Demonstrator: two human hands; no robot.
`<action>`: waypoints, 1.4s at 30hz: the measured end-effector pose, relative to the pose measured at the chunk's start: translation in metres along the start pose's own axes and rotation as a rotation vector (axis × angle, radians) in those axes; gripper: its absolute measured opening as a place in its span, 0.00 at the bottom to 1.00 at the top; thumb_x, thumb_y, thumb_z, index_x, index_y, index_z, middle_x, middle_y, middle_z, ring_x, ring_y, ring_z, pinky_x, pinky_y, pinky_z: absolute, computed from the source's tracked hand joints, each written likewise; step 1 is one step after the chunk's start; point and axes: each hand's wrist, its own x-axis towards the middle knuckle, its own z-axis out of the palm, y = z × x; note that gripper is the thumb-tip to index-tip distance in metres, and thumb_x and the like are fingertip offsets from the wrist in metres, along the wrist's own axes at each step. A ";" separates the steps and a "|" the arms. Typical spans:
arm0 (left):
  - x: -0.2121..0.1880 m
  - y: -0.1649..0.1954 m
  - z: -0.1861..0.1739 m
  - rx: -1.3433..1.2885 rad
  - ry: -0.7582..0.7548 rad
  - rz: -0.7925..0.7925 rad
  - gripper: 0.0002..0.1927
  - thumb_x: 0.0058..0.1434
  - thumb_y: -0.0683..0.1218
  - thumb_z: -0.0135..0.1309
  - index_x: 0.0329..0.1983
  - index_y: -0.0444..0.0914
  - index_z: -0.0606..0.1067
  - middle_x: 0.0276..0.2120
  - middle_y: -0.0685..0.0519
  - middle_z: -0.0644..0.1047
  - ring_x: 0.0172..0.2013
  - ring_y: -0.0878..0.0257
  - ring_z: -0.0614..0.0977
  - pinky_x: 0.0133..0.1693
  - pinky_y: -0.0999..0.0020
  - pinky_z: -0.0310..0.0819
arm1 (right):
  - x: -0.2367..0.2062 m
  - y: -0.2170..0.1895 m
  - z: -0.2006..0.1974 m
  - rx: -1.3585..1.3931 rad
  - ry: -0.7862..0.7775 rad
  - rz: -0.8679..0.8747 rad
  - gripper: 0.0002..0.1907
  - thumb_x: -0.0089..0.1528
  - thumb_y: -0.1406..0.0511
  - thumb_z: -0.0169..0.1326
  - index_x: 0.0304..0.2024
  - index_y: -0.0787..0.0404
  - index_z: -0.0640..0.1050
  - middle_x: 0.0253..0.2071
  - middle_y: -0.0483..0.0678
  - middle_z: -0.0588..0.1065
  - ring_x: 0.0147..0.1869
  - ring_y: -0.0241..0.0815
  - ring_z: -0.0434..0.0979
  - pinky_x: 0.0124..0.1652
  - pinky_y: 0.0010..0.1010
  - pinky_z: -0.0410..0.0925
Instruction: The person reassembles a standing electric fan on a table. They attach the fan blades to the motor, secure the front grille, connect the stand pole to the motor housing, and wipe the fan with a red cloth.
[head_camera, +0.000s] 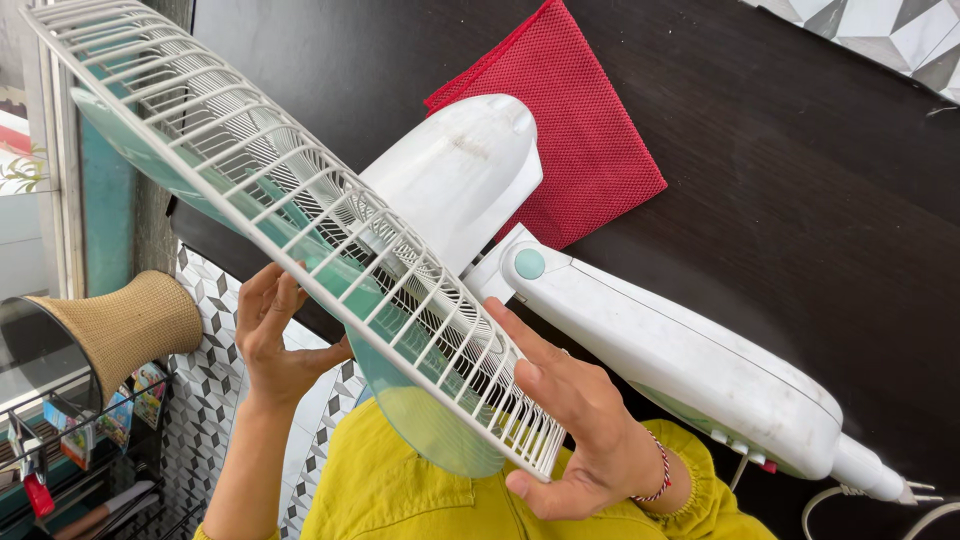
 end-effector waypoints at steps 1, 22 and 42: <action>-0.001 0.002 -0.004 0.053 -0.002 0.000 0.46 0.43 0.45 0.77 0.67 0.40 0.69 0.60 0.46 0.68 0.58 0.54 0.79 0.55 0.60 0.83 | -0.001 -0.001 0.003 -0.010 0.011 0.001 0.46 0.62 0.59 0.55 0.81 0.47 0.52 0.76 0.77 0.57 0.79 0.70 0.66 0.69 0.43 0.69; -0.015 -0.021 -0.034 -0.159 0.098 0.133 0.50 0.40 0.52 0.79 0.67 0.44 0.68 0.58 0.47 0.67 0.58 0.50 0.74 0.55 0.55 0.78 | -0.014 -0.095 0.143 -0.387 0.850 -0.289 0.27 0.67 0.53 0.62 0.62 0.61 0.74 0.64 0.57 0.73 0.67 0.48 0.74 0.60 0.35 0.73; 0.044 -0.219 -0.106 -0.363 0.164 0.206 0.48 0.61 0.46 0.67 0.75 0.32 0.49 0.70 0.33 0.56 0.69 0.37 0.59 0.66 0.43 0.56 | 0.086 0.042 0.318 -1.659 0.615 0.221 0.35 0.55 0.57 0.72 0.64 0.46 0.75 0.76 0.47 0.58 0.81 0.57 0.42 0.67 0.52 0.46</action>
